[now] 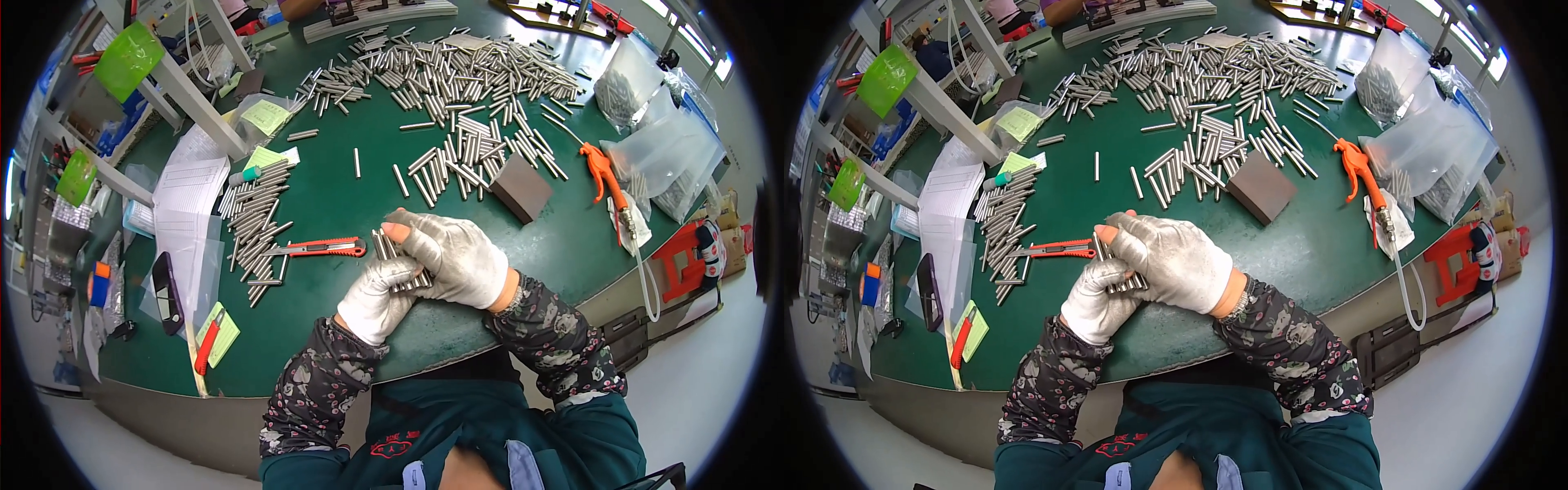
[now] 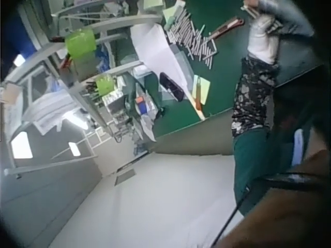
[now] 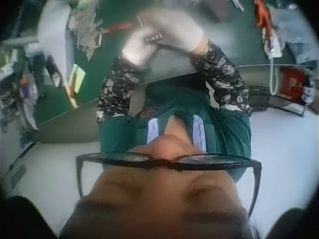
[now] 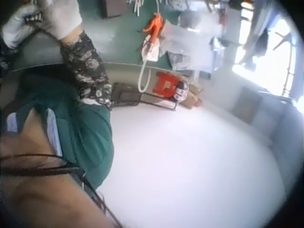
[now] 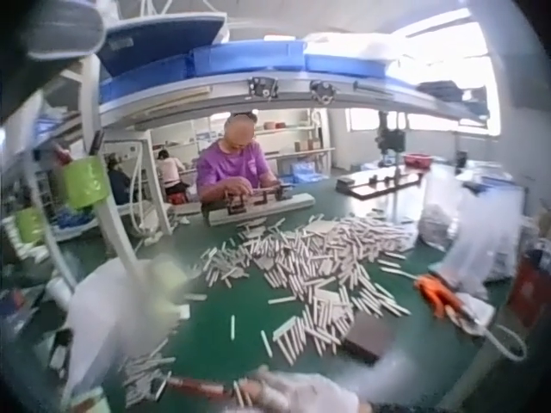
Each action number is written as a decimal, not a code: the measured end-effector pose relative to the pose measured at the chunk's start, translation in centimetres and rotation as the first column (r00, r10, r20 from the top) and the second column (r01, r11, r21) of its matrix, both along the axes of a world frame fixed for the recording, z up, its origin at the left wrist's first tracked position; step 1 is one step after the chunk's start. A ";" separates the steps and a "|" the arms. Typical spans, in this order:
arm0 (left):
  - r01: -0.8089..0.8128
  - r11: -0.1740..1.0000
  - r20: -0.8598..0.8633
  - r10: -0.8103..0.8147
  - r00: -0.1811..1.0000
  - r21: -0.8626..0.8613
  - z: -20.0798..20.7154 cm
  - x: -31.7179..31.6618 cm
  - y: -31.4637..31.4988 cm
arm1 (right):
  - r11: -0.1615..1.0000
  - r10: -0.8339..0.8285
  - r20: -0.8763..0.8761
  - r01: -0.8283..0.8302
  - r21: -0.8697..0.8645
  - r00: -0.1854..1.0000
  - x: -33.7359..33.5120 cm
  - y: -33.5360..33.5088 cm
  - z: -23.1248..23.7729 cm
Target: The recorder sorts small cylindrical metal pins and bundles them into organized packs using rubber bands.
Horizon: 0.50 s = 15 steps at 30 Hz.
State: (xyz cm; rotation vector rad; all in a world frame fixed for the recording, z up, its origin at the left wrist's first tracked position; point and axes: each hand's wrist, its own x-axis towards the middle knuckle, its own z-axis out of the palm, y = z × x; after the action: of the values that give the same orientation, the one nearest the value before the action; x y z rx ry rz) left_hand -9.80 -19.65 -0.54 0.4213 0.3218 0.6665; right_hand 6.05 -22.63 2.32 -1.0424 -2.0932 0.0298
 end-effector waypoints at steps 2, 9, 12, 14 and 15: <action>0.018 1.000 0.003 -0.018 1.000 0.001 0.0 0.0 0.0 | 1.000 0.001 -0.027 -0.002 -0.013 1.000 0.1 0.1 0.0; 0.041 0.998 -0.019 -0.041 0.999 -0.038 -0.3 -0.1 -0.2 | 0.995 0.047 0.011 -0.046 -0.088 0.999 0.1 0.5 0.3; -0.017 0.999 -0.026 0.016 1.000 -0.028 -0.4 -0.2 -0.2 | 0.976 0.111 -0.025 -0.113 -0.184 0.994 0.5 0.4 0.8; 0.007 0.999 -0.094 -0.010 0.995 -0.036 0.0 -0.2 0.2 | 0.935 0.169 -0.098 -0.191 -0.300 0.981 1.0 0.6 0.8; 0.008 0.999 -0.096 -0.012 0.995 -0.033 -0.1 -0.2 0.2 | 0.936 0.168 -0.099 -0.190 -0.297 0.981 1.1 0.7 0.6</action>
State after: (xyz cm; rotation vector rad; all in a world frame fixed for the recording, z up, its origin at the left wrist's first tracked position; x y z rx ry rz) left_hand -9.96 -19.41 -0.64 0.4240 0.4215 0.6314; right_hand 7.15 -21.92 2.91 -1.0059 -2.1544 0.4901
